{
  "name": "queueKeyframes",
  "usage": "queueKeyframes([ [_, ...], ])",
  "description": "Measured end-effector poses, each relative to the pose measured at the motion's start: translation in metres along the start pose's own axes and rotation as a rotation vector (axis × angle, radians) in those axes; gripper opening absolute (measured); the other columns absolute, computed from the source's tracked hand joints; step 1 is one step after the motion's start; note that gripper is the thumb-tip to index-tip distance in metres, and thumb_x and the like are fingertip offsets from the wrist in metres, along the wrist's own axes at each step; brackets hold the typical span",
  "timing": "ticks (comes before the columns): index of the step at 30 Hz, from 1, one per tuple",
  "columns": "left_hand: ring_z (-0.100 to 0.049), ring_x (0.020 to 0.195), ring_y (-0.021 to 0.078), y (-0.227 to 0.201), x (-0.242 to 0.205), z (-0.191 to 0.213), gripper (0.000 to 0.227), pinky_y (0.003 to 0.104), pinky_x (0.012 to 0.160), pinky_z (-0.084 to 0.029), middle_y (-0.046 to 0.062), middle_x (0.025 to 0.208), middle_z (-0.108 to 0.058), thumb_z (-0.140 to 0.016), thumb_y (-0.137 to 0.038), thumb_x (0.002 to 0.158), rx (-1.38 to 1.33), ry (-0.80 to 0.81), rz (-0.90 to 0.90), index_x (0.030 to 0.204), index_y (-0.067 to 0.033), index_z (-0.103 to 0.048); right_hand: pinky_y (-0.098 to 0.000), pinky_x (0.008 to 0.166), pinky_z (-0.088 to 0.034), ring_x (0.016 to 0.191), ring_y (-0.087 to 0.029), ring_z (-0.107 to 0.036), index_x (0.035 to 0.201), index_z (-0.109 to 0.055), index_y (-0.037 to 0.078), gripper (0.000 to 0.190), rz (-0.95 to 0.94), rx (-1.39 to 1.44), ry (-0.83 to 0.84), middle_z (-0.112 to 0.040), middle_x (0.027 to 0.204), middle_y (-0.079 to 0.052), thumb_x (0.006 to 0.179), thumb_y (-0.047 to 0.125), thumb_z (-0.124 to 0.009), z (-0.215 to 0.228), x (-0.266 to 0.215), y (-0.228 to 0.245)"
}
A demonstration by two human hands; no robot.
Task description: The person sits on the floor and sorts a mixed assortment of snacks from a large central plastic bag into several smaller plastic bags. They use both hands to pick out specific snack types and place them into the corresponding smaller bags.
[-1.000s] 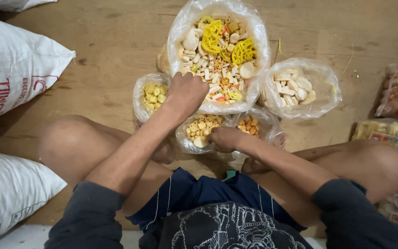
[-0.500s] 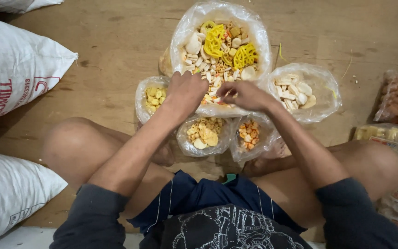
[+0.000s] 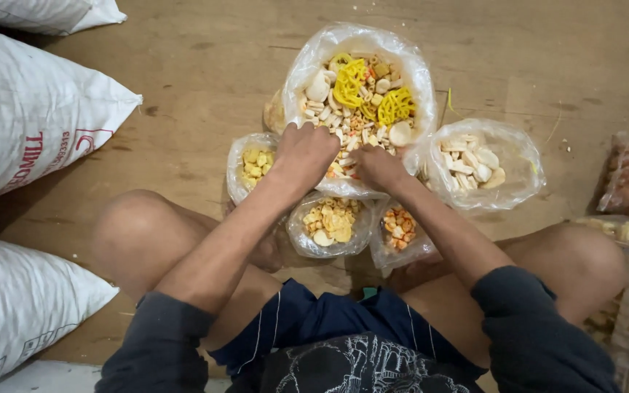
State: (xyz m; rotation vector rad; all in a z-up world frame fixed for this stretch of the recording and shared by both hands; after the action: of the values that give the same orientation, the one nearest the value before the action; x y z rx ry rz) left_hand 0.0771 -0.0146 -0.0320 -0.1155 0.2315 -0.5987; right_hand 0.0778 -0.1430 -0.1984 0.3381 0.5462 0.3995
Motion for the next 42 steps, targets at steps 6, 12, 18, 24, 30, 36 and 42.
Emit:
queueKeyframes([
  [6, -0.072, 0.089, 0.0408, 0.0, -0.003, -0.006, 0.022, 0.054, 0.075, -0.053, 0.016, 0.09, -0.074, -0.062, 0.001, 0.086, -0.023, 0.049, 0.001, 0.093, -0.0104, -0.079, -0.0591, 0.09, -0.058, 0.116, -0.033, -0.07, 0.117, -0.073, 0.024, 0.032, -0.117, -0.088, 0.061, -0.07, 0.122, -0.008, 0.085, 0.028, -0.076, -0.025, 0.009, -0.023],
  [12, -0.073, 0.089, 0.0365, 0.002, 0.004, -0.026, 0.017, 0.051, 0.076, -0.053, 0.012, 0.09, -0.075, -0.066, -0.008, 0.087, 0.02, 0.06, -0.004, 0.097, -0.0116, -0.079, -0.0482, 0.089, -0.06, 0.108, -0.028, -0.073, 0.11, -0.073, 0.021, 0.02, -0.129, -0.061, 0.04, -0.075, 0.108, -0.004, 0.091, 0.027, -0.069, 0.022, -0.005, 0.002],
  [18, -0.073, 0.091, 0.0368, 0.001, 0.011, -0.032, 0.018, 0.052, 0.077, -0.054, 0.012, 0.094, -0.075, -0.067, -0.014, 0.087, 0.023, 0.038, 0.009, 0.102, -0.0107, -0.078, -0.0502, 0.089, -0.059, 0.104, -0.036, -0.074, 0.109, -0.073, 0.011, 0.024, -0.115, 0.295, -0.043, -0.078, 0.104, -0.013, 0.089, 0.023, -0.072, 0.075, -0.02, 0.021],
  [24, -0.071, 0.097, 0.0402, -0.015, 0.009, 0.043, 0.059, 0.056, 0.079, -0.056, 0.017, 0.101, -0.068, -0.077, -0.042, 0.086, -0.009, -0.032, 0.092, 0.124, 0.0018, -0.063, -0.0276, 0.064, -0.062, 0.077, -0.018, -0.073, 0.129, -0.071, 0.007, 0.037, -0.186, 0.953, -0.15, -0.075, 0.092, -0.013, 0.092, 0.014, -0.072, 0.117, -0.046, 0.031],
  [30, -0.071, 0.097, 0.0398, -0.025, 0.013, 0.043, 0.055, 0.055, 0.077, -0.057, 0.015, 0.098, -0.066, -0.07, -0.047, 0.092, -0.002, -0.105, 0.077, 0.116, 0.0015, -0.066, -0.0209, 0.064, -0.06, 0.078, -0.011, -0.071, 0.119, -0.073, 0.003, 0.03, -0.25, 1.228, -0.071, -0.073, 0.089, -0.006, 0.091, 0.015, -0.069, 0.129, -0.075, 0.056],
  [36, -0.072, 0.093, 0.0371, -0.029, 0.017, 0.042, 0.045, 0.054, 0.076, -0.057, 0.012, 0.095, -0.066, -0.066, -0.042, 0.092, -0.013, -0.178, 0.098, 0.112, -0.0023, -0.068, -0.0227, 0.063, -0.06, 0.078, -0.013, -0.072, 0.113, -0.074, 0.005, 0.023, -0.249, 1.3, -0.065, -0.071, 0.086, -0.006, 0.093, 0.015, -0.069, 0.111, -0.071, 0.044],
  [42, -0.072, 0.093, 0.0365, -0.03, 0.021, 0.034, 0.046, 0.054, 0.076, -0.057, 0.012, 0.096, -0.067, -0.07, -0.043, 0.087, -0.005, -0.197, 0.087, 0.111, -0.0038, -0.068, -0.0242, 0.064, -0.06, 0.08, -0.015, -0.074, 0.113, -0.073, 0.007, 0.022, -0.266, 1.352, -0.08, -0.072, 0.09, -0.006, 0.093, 0.017, -0.07, 0.104, -0.07, 0.033],
])
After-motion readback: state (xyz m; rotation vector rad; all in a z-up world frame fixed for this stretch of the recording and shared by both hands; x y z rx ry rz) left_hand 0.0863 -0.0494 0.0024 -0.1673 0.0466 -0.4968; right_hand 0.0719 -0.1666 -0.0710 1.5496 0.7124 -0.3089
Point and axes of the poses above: each hand's wrist, its own x-axis towards the middle knuckle, its own z-axis out of the back of the hand, y = z × x, the point moved 9 cm from there along x, towards the middle knuckle
